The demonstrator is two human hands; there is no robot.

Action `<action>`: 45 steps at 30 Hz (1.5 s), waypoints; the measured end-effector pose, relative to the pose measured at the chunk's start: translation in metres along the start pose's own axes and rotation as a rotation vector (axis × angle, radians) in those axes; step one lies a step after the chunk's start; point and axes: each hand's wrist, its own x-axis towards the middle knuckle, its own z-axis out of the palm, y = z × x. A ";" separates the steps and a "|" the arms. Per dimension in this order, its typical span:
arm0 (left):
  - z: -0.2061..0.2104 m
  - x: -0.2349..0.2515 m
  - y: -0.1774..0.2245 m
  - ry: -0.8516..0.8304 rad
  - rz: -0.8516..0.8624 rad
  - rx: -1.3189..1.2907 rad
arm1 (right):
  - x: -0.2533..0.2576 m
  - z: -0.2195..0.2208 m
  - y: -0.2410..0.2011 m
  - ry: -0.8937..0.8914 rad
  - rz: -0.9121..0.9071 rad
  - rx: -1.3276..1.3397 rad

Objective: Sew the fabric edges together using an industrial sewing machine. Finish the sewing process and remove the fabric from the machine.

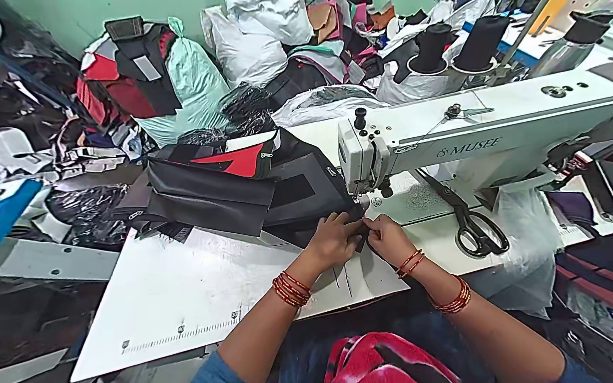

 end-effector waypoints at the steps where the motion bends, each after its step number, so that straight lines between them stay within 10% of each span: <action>1: 0.000 0.000 -0.005 0.009 0.033 -0.073 | 0.000 -0.001 -0.001 -0.012 -0.001 -0.008; 28: 0.030 0.031 -0.035 0.423 0.341 0.050 | 0.004 0.001 -0.022 -0.201 0.021 -0.298; 45: 0.033 0.044 -0.032 0.527 0.198 0.066 | 0.029 -0.012 -0.021 -0.248 0.041 -0.221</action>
